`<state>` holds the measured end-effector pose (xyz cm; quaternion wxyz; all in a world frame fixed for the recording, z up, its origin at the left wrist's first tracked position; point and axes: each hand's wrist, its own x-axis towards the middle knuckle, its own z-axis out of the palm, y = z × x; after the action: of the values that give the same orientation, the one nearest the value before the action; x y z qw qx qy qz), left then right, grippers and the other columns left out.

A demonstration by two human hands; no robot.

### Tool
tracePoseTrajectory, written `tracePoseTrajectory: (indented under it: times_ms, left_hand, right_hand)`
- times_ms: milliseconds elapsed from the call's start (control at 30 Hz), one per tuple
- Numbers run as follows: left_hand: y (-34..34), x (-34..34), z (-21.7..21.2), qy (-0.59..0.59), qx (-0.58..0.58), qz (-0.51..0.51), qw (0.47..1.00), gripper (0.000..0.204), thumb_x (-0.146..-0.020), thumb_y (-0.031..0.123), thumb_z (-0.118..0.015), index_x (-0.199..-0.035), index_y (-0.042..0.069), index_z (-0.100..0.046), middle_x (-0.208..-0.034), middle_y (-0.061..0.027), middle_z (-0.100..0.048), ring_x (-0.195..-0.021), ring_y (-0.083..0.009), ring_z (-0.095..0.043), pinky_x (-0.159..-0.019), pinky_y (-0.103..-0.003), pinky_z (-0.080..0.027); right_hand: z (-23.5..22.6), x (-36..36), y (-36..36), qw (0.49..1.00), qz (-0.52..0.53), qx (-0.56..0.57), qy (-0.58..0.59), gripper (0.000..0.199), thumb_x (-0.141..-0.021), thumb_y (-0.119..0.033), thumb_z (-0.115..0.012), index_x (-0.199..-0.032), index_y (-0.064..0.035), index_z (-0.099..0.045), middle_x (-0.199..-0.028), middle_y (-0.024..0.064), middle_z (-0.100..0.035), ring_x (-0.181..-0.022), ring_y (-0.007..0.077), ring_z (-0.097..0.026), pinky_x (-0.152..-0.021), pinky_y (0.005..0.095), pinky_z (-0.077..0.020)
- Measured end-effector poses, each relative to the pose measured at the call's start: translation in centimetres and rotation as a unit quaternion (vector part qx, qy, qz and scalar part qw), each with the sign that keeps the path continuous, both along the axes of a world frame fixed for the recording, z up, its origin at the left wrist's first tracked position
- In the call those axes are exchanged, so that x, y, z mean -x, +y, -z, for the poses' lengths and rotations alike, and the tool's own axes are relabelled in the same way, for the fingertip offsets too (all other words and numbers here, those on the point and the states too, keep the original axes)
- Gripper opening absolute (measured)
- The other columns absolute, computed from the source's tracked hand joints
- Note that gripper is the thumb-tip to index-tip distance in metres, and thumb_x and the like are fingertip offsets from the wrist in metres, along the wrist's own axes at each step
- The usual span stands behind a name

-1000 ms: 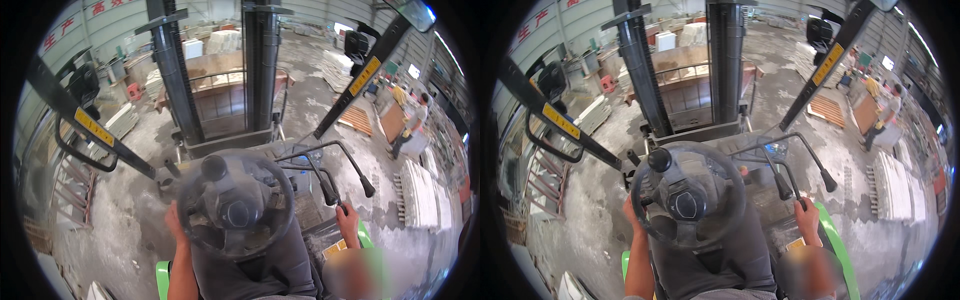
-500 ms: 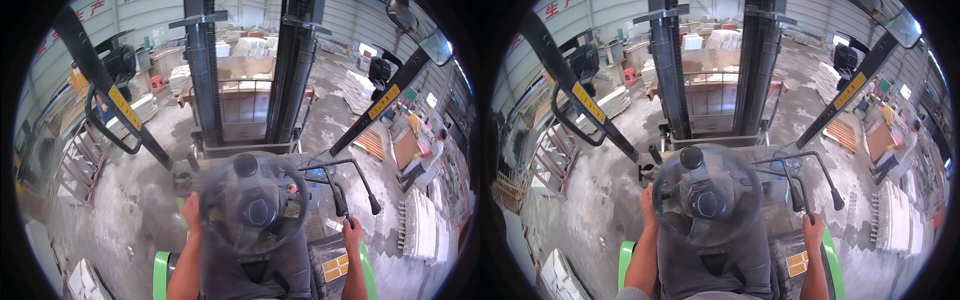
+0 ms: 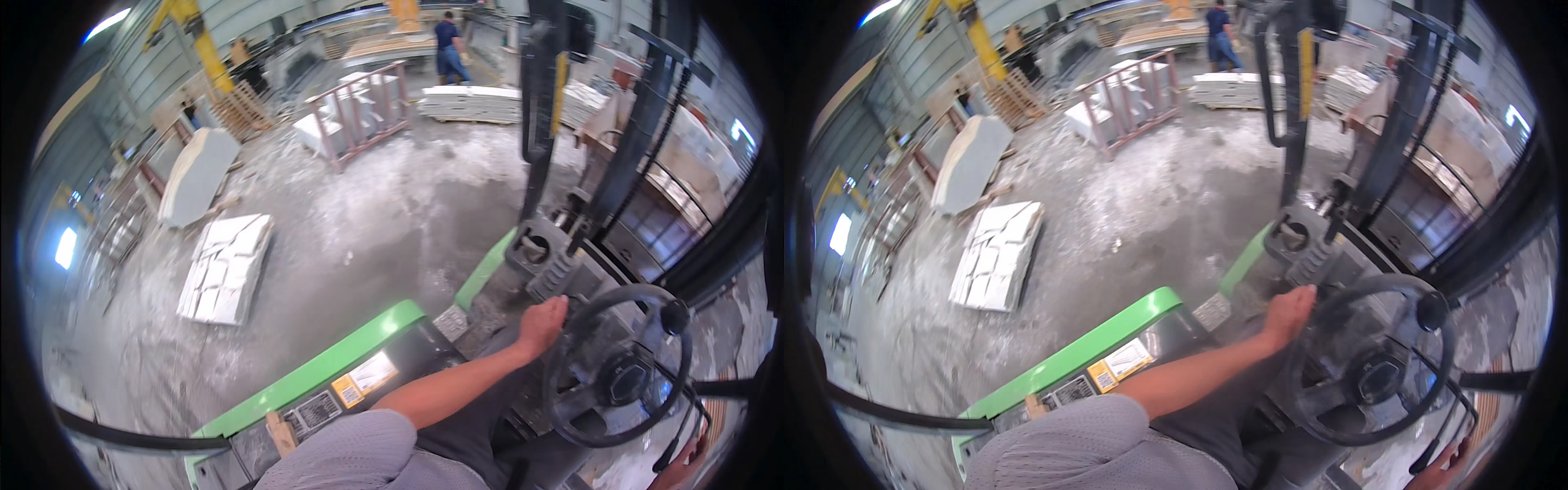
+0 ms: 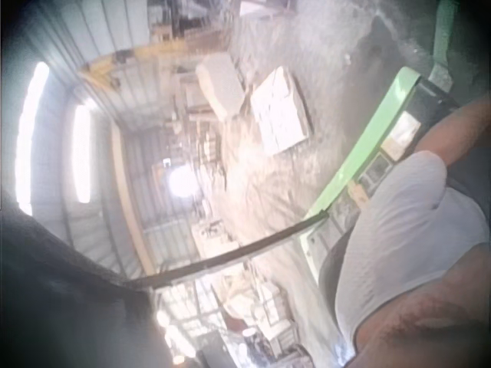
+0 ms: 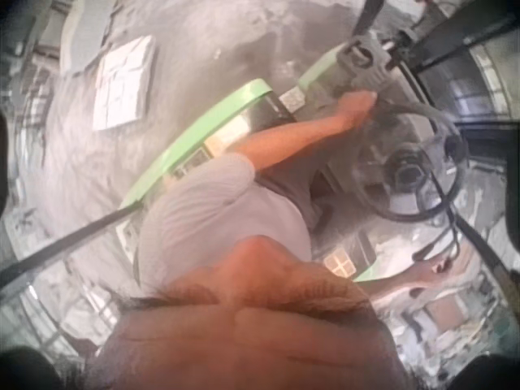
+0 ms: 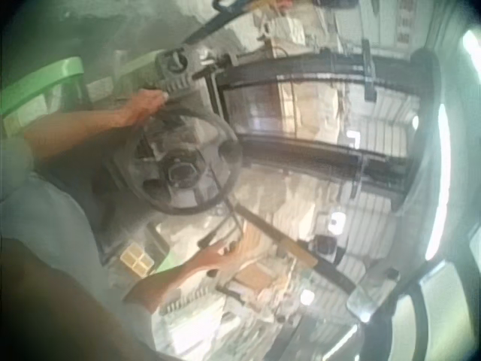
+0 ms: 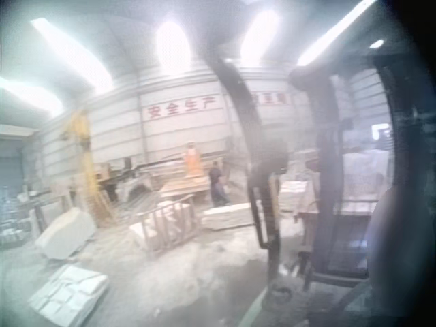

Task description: The person operates a forklift inside a warehouse, steering and maneuvering around stacks of white panels and pallets. The operator navigates through aisles, turns, and positions the forklift near materials without visibly lifting or placing any load during the clip.

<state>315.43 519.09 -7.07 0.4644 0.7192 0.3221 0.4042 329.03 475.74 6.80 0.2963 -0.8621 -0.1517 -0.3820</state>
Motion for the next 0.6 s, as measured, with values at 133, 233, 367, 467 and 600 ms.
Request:
tracePoseTrajectory:
  times_ms: [133, 233, 367, 467, 600]
  left_hand:
    - [-0.6, -1.7, 0.8, 0.044, -0.216, -0.044, 0.974, 0.021, -0.105, 0.024, -0.051, -0.097, 0.007, -0.063, -0.079, -0.0162, -0.064, -0.068, -0.0401, -0.066, -0.059, -0.052, -0.051]
    - [-1.0, -3.1, 2.1, 0.037, -0.228, -0.042, 0.972, 0.015, -0.102, 0.019, -0.054, -0.103, 0.007, -0.063, -0.08, -0.0129, -0.064, -0.066, -0.037, -0.066, -0.057, -0.05, -0.052]
    - [-2.0, -4.5, 3.2, 0.04, -0.24, -0.038, 0.969, 0.016, -0.1, 0.016, -0.055, -0.109, 0.006, -0.063, -0.085, -0.0123, -0.063, -0.069, -0.0359, -0.066, -0.057, -0.049, -0.052]
    - [-2.9, -5.7, 3.6, 0.021, -0.266, -0.056, 0.962, 0.02, -0.098, 0.015, -0.055, -0.112, 0.003, -0.064, -0.088, -0.013, -0.063, -0.073, -0.0348, -0.066, -0.059, -0.048, -0.052]
    - [-3.8, -7.3, 4.4, 0.045, -0.198, -0.036, 0.979, 0.024, -0.096, 0.014, -0.056, -0.115, 0.0, -0.063, -0.091, -0.0135, -0.062, -0.075, -0.0341, -0.065, -0.06, -0.046, -0.052]
  right_hand:
    - [-2.5, -1.0, 9.6, 0.973, -0.167, -0.019, 0.16, 0.051, -0.105, -0.023, -0.06, -0.151, -0.0038, -0.05, -0.146, 0.0177, -0.057, -0.13, 0.0295, -0.056, -0.11, 0.0406, -0.0425]
    - [-4.1, -1.6, 16.4, 0.961, -0.27, 0.033, 0.055, 0.058, -0.103, -0.027, -0.06, -0.155, -0.0072, -0.046, -0.155, 0.0175, -0.049, -0.143, 0.0316, -0.047, -0.12, 0.0429, -0.0338]
    - [-5.2, -3.2, 21.8, 0.935, -0.343, 0.081, 0.043, 0.057, -0.105, -0.027, -0.059, -0.156, -0.0066, -0.044, -0.158, 0.0165, -0.046, -0.147, 0.0333, -0.041, -0.123, 0.0444, -0.0275]
    - [-5.0, -5.5, 23.3, 0.934, -0.324, 0.132, 0.071, 0.043, -0.107, -0.021, -0.057, -0.145, -0.0015, -0.054, -0.149, 0.0177, -0.053, -0.139, 0.0335, -0.049, -0.117, 0.0422, -0.0358]
    - [-4.1, -7.6, 24.0, 0.939, -0.318, 0.109, 0.077, 0.033, -0.109, -0.02, -0.055, -0.134, 0.0009, -0.06, -0.134, 0.0175, -0.06, -0.126, 0.0306, -0.057, -0.109, 0.0379, -0.043]
